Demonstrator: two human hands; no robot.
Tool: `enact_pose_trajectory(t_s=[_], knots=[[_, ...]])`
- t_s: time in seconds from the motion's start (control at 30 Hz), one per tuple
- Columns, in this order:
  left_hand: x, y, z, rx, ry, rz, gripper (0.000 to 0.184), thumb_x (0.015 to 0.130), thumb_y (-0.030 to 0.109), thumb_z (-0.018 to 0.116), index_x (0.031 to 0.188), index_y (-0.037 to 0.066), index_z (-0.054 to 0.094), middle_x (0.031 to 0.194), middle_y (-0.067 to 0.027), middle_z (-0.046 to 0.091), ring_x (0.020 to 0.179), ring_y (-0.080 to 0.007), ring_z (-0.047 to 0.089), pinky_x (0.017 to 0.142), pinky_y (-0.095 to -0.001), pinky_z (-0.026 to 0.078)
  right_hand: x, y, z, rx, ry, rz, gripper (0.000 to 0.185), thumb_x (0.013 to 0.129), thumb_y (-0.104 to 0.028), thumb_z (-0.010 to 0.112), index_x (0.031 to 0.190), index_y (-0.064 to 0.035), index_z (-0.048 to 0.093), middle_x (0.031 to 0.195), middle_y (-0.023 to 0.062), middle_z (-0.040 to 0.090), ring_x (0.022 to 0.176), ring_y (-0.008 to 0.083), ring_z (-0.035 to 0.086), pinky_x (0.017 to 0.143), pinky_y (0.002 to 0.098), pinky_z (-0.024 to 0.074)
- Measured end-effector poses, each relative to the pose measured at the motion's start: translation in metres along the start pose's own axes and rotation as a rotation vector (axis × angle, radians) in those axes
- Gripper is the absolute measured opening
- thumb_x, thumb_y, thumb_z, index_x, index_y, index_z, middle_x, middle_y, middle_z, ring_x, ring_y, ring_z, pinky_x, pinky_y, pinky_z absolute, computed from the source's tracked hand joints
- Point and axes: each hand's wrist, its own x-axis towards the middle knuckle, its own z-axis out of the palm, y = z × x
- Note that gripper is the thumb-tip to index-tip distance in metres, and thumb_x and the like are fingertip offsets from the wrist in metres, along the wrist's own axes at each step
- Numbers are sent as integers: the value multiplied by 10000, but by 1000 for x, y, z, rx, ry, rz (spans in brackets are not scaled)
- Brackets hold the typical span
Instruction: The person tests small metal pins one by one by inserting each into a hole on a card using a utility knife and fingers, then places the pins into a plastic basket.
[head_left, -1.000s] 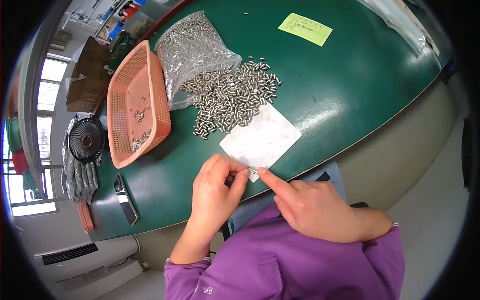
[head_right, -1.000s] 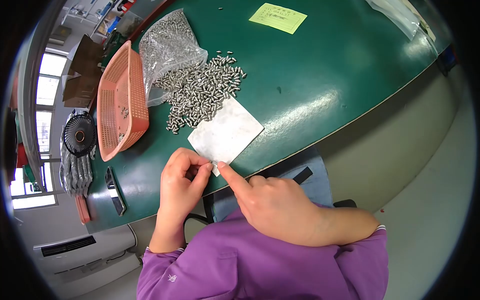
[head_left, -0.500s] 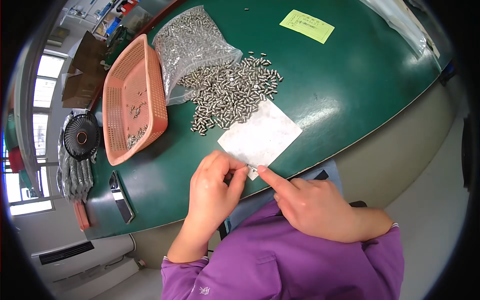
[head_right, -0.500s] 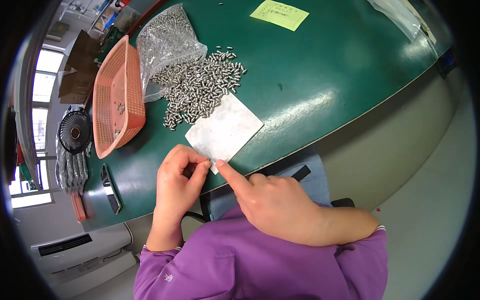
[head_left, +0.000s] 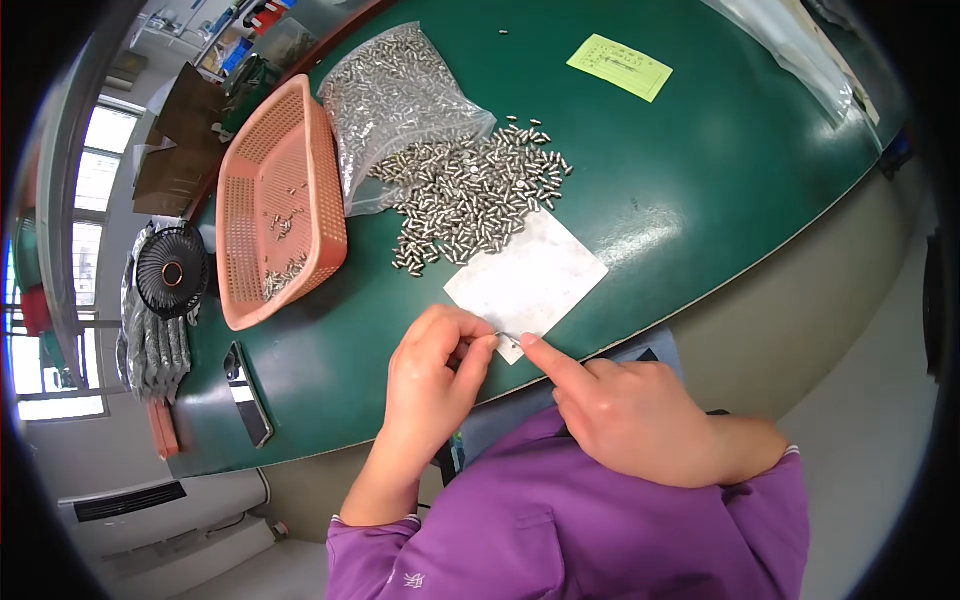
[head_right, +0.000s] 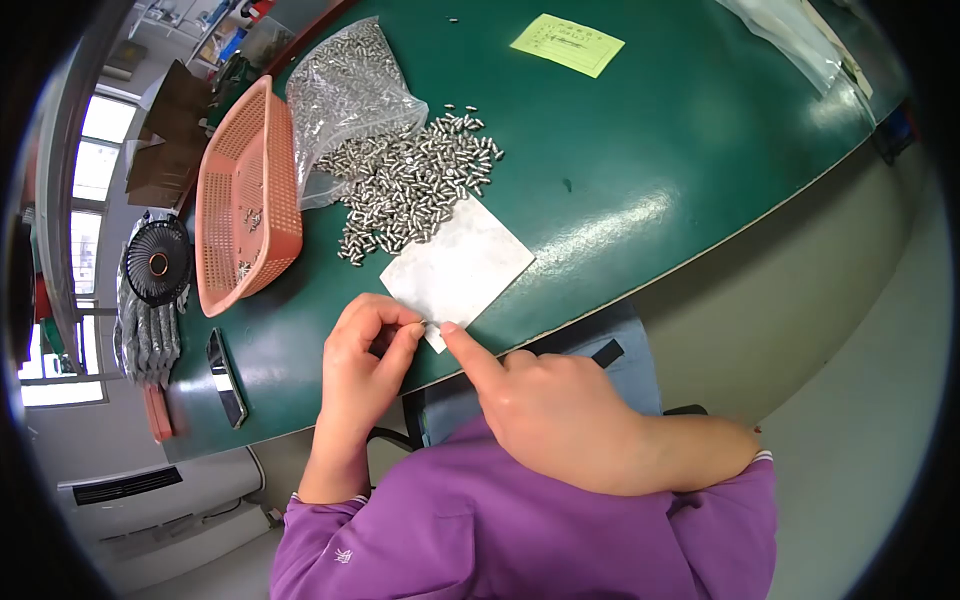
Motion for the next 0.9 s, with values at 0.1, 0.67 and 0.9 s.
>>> enact_pose_trajectory(t_s=[0.1,0.67,0.9], knots=[[-7,-22,3,-411,88,-2,80,886,2,676,942,15,621,948,-59,644,800,-113,621,708,-253,518,-2,2,5,73,58,15,568,850,-117,632,1402,-75,506,599,80,568,468,251,594,442,371,497],[45,-61,-112,-150,817,167,172,975,64,600,1128,-11,625,1063,-64,664,940,-113,616,800,-255,509,-1,3,5,131,92,10,531,889,-117,616,1405,-68,499,575,80,549,469,261,578,460,381,501],[32,-42,-58,351,323,329,198,835,-36,676,1022,26,658,1003,-116,651,863,-268,657,764,-339,530,-1,3,5,157,76,29,538,890,-117,616,1412,-76,494,603,86,560,482,259,581,464,387,502]])
